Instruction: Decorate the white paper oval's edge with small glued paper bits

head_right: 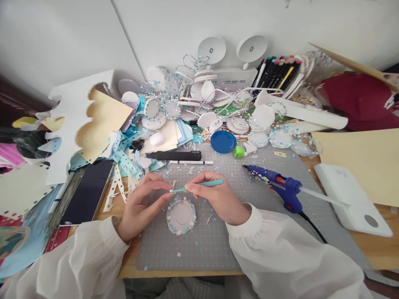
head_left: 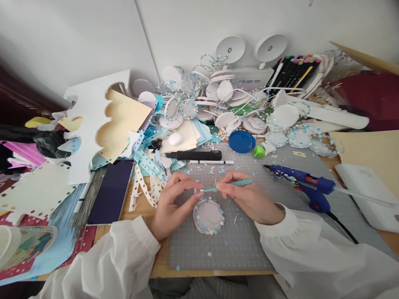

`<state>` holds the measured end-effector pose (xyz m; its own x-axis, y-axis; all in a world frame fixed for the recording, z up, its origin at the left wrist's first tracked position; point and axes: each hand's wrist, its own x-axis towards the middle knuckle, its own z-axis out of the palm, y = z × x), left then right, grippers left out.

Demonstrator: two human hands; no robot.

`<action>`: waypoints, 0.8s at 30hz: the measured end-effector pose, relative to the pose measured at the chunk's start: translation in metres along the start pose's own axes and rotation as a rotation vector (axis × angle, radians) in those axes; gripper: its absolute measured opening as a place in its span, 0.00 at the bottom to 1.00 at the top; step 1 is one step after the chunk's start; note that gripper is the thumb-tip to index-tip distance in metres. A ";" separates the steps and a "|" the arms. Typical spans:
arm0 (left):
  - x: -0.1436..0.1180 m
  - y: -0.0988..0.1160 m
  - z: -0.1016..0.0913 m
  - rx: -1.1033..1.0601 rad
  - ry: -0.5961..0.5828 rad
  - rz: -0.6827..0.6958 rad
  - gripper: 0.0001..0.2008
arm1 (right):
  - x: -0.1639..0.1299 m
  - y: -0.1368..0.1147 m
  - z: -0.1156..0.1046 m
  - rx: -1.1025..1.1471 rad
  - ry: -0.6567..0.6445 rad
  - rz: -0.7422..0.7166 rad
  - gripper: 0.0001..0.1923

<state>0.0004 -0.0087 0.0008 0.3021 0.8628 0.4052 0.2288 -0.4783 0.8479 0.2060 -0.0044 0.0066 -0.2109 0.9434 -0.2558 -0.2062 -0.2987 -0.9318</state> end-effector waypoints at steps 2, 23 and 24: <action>0.000 -0.001 -0.001 -0.012 0.005 0.023 0.08 | 0.000 0.000 0.000 -0.006 -0.013 0.006 0.11; 0.000 0.000 -0.002 -0.034 0.044 0.003 0.01 | -0.004 0.006 -0.004 -0.138 -0.077 -0.375 0.06; 0.000 0.000 -0.002 -0.032 0.041 0.003 0.01 | -0.004 0.005 -0.004 -0.149 -0.077 -0.371 0.06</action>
<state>-0.0017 -0.0088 0.0019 0.2642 0.8677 0.4210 0.1982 -0.4760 0.8568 0.2091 -0.0093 0.0017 -0.2200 0.9682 0.1194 -0.1418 0.0894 -0.9859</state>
